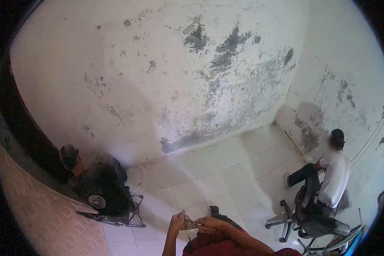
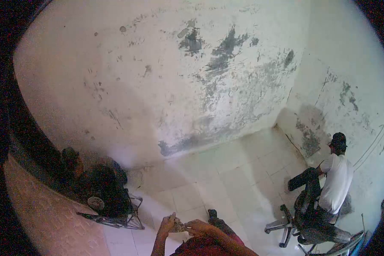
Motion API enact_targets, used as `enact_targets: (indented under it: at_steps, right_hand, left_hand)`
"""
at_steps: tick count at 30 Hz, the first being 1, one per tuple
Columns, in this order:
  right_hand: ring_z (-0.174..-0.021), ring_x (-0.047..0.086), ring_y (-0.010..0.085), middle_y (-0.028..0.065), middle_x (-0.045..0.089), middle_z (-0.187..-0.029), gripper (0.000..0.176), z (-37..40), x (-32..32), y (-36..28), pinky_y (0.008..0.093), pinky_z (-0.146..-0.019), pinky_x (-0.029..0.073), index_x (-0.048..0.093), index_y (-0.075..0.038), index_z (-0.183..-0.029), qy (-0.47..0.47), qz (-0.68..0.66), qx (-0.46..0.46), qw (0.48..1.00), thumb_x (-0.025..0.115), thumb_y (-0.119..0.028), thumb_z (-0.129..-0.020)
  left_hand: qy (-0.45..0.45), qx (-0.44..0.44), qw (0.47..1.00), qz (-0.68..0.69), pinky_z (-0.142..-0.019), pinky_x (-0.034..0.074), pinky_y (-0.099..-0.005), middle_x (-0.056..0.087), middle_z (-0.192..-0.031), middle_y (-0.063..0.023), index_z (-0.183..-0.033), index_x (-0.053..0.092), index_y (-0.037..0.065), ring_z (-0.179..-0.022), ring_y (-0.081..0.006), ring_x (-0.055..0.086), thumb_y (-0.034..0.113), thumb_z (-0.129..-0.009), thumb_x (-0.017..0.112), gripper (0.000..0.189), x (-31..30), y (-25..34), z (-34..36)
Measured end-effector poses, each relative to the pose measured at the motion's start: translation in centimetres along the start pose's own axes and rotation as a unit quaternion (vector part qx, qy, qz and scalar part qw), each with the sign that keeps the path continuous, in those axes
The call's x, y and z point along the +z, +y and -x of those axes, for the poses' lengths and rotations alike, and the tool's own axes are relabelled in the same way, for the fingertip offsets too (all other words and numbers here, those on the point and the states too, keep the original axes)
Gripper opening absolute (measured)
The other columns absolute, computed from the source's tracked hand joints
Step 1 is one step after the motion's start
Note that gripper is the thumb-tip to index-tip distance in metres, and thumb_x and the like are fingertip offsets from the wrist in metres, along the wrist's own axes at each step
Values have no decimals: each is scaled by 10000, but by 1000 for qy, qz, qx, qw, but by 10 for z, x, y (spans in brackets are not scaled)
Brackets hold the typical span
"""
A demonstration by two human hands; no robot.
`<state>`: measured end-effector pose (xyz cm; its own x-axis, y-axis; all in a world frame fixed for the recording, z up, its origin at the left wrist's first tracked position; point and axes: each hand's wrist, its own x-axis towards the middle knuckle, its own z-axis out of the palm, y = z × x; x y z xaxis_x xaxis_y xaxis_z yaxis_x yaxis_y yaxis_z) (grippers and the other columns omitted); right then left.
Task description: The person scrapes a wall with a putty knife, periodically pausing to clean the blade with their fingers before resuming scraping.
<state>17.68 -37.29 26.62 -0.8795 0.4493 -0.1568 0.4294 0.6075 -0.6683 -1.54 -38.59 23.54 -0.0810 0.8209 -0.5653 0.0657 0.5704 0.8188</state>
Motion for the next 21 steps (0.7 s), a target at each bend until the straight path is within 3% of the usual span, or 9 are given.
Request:
enact_targets:
  at_steps: [2, 4, 5, 8, 11, 13, 15, 17, 21]
  right_hand:
    - [-1079, 458, 320, 160, 464, -1217, 402, -3, -1, 7, 389, -864, 386, 480, -25, -1139, -65, -11, 60, 996, 427, -332, -885]
    - [-913, 542, 293, 132, 568, -1017, 402, -9, 15, 28, 367, -760, 434, 502, -22, -1098, 180, 100, -206, 957, 432, -355, -885]
    - [-913, 542, 293, 132, 568, -1017, 402, -11, 7, 28, 367, -760, 434, 502, -22, -1098, 180, 103, -210, 955, 432, -355, -885]
    - [-593, 543, 233, 95, 558, -718, 357, -21, -20, 25, 316, -529, 442, 513, -11, -1027, 70, -123, -78, 987, 446, -334, -888]
    - [-389, 415, 142, 26, 454, -546, 303, -33, -28, 48, 262, -347, 338, 517, -17, -936, 125, -338, 5, 933, 450, -310, -897]
    - [-346, 362, 98, 19, 445, -507, 287, -44, -49, 73, 234, -295, 274, 522, -26, -900, 33, -735, 143, 662, 450, -304, -903]
    - [-330, 343, 91, 17, 434, -486, 287, -61, -42, 121, 233, -284, 264, 527, -30, -856, 93, -666, 106, 733, 445, -300, -905]
    - [-279, 293, 106, 31, 410, -439, 347, -59, -102, 110, 231, -268, 251, 512, -49, -698, 115, -676, 189, 703, 404, -295, -918]
    - [-284, 320, 132, 53, 418, -446, 415, -76, -182, 129, 236, -294, 286, 468, -63, -625, 157, -724, 178, 648, 342, -318, -927]
  left_hand:
    - [-3, -9, 1000, 10, -574, 464, -280, 600, -643, -77, -744, 612, -21, -560, -152, 565, 391, -857, 474, 449, -1, 3, -6]
    - [-2, -19, 1000, 22, -568, 464, -277, 602, -643, -74, -747, 612, -24, -556, -149, 565, 397, -856, 475, 456, -3, 2, -14]
    - [-6, -19, 999, 26, -565, 463, -274, 603, -646, -75, -744, 612, -25, -558, -143, 565, 385, -852, 489, 442, -5, 0, -19]
    - [17, 29, 999, 39, -538, 468, -268, 602, -645, -81, -769, 608, -29, -552, -139, 569, 345, -841, 525, 390, -9, 14, -32]
    - [56, 42, 996, 59, -490, 477, -257, 598, -634, -91, -829, 590, -35, -535, -151, 580, 288, -821, 569, 324, -12, 44, -43]
    - [55, 24, 993, 99, -431, 491, -256, 587, -633, -104, -906, 551, -47, -501, -178, 586, 246, -801, 602, 316, -17, 50, -77]
    - [53, 44, 988, 139, -443, 496, -265, 586, -655, -110, -915, 542, -50, -506, -183, 586, 247, -801, 604, 324, -7, 69, -102]
    - [51, 62, 982, 173, -454, 502, -273, 585, -677, -117, -924, 533, -52, -510, -187, 585, 247, -800, 605, 333, 6, 97, -128]
    - [37, 79, 972, 219, -540, 518, -290, 575, -781, -130, -986, 488, -33, -660, -191, 602, 288, -823, 571, 370, 55, 156, -167]
